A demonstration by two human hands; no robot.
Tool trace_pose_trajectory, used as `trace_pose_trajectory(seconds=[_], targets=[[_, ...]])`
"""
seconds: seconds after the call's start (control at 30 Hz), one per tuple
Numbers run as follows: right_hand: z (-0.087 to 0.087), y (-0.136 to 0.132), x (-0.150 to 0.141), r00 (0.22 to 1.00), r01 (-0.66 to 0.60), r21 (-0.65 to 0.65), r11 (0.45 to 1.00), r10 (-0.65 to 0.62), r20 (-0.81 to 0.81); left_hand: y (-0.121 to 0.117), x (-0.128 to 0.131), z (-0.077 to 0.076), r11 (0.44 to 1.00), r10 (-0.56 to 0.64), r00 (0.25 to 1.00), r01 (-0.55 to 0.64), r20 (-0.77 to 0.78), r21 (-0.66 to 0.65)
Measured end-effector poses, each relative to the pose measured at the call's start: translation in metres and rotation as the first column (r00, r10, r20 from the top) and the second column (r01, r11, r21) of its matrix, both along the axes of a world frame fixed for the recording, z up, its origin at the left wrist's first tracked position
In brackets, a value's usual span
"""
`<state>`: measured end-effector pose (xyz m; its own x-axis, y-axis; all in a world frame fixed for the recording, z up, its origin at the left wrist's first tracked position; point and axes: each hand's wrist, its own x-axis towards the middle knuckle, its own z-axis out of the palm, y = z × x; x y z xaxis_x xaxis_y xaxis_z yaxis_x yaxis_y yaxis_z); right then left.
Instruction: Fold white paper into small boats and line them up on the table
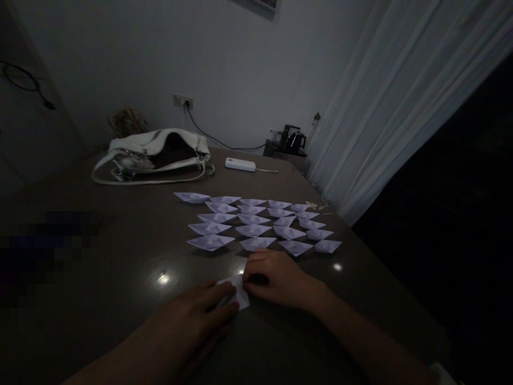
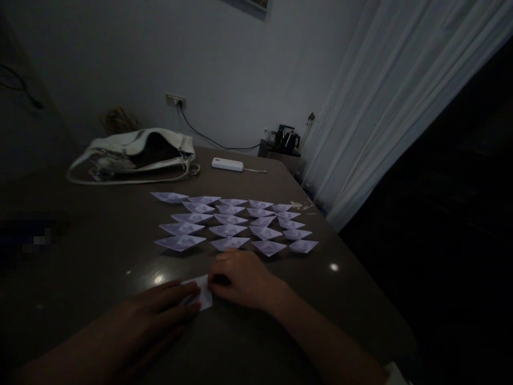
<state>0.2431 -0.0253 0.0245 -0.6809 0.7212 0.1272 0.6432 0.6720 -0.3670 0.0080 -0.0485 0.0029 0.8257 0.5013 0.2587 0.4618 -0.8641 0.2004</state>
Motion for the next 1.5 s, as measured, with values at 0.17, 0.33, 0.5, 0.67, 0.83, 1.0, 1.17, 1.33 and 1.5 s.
trace_pose_trajectory(seconds=[0.17, 0.33, 0.5, 0.67, 0.83, 1.0, 1.17, 1.33, 1.5], targets=[[-0.006, 0.002, -0.005, 0.996, 0.095, 0.07, 0.993, -0.095, -0.001, -0.001, 0.001, 0.002, 1.0, -0.016, 1.0, 0.016, 0.027, -0.022], [-0.009, 0.003, -0.009, 0.986, 0.163, 0.121, 0.979, -0.166, 0.012, 0.0, 0.003, 0.004, 0.999, -0.041, 0.999, 0.041, -0.021, -0.03], [-0.011, 0.001, -0.013, 0.974, 0.221, 0.145, 0.964, -0.225, 0.012, 0.001, 0.004, 0.007, 0.999, -0.034, 0.999, 0.034, -0.022, 0.014], [-0.01, -0.004, -0.022, 0.964, 0.26, 0.12, 0.958, -0.249, -0.095, -0.001, 0.005, 0.006, 0.998, -0.059, 0.998, 0.059, -0.021, 0.002], [-0.011, -0.009, -0.029, 0.975, 0.207, 0.038, 0.978, -0.203, -0.09, -0.004, 0.005, 0.003, 1.0, -0.021, 1.0, 0.021, 0.009, 0.017], [-0.014, -0.003, -0.023, 0.966, 0.26, 0.077, 0.963, -0.257, -0.039, -0.007, 0.007, 0.016, 0.997, -0.059, 0.994, 0.054, -0.093, -0.053], [-0.01, -0.003, -0.022, 0.963, 0.269, 0.171, 0.948, -0.267, -0.034, -0.009, 0.008, 0.017, 0.994, -0.021, 0.995, 0.01, -0.097, -0.11], [-0.008, -0.014, -0.029, 0.997, 0.074, 0.155, 0.985, -0.068, -0.047, -0.006, 0.007, 0.003, 0.991, -0.024, 0.996, 0.013, -0.081, -0.131], [-0.011, -0.011, -0.028, 0.992, 0.128, 0.116, 0.985, -0.125, -0.031, -0.007, 0.007, 0.009, 0.996, -0.013, 0.997, 0.006, -0.074, -0.094]])
